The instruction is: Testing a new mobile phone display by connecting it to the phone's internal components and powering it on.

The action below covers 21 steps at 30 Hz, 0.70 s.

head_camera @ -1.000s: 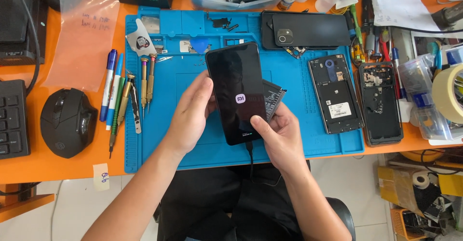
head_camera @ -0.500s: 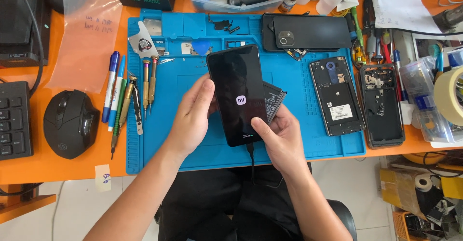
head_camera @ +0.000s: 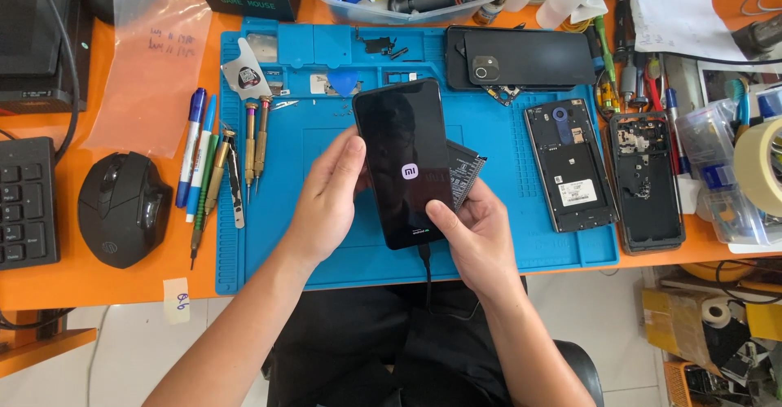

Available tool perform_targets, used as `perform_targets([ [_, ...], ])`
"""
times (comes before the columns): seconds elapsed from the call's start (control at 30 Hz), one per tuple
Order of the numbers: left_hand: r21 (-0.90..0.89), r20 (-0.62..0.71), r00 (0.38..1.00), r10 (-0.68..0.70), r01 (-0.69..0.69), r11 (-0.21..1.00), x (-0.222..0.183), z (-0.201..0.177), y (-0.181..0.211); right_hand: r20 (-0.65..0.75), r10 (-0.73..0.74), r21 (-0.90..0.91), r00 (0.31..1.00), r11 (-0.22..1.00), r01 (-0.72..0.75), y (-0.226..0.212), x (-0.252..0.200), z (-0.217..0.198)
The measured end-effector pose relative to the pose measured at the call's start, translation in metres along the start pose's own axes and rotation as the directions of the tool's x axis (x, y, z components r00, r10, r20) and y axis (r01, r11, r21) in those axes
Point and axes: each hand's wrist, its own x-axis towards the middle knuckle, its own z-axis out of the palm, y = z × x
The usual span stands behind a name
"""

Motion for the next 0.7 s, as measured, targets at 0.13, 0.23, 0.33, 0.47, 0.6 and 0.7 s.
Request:
perform_targets([
  [0.13, -0.016, -0.004, 1.000, 0.017, -0.017, 1.000, 0.001, 0.000, -0.003, -0.006, -0.007, -0.008, 1.000, 1.000, 0.007, -0.001, 0.000, 0.002],
  [0.23, -0.014, -0.002, 1.000, 0.008, -0.008, 1.000, 0.001, 0.003, 0.003, -0.005, -0.005, -0.014, 1.000, 1.000, 0.005, 0.001, 0.000, 0.001],
  [0.33, -0.020, 0.004, 1.000, 0.012, -0.012, 1.000, 0.002, -0.007, -0.015, -0.013, 0.004, -0.010, 1.000, 1.000, -0.004, -0.001, 0.000, 0.002],
  [0.47, -0.050, 0.010, 1.000, 0.017, -0.017, 0.999, 0.002, 0.000, -0.003, -0.011, -0.002, -0.001, 1.000, 1.000, 0.002, 0.000, 0.000, 0.001],
  [0.6, -0.084, 0.007, 1.000, 0.004, -0.003, 0.996, 0.003, 0.003, 0.002, -0.007, -0.003, 0.003, 1.000, 1.000, 0.003, 0.002, 0.000, -0.001],
  [0.7, -0.089, 0.006, 1.000, -0.014, 0.014, 0.996, 0.004, 0.004, 0.002, -0.005, 0.005, 0.002, 1.000, 1.000, -0.005, 0.001, 0.000, -0.002],
])
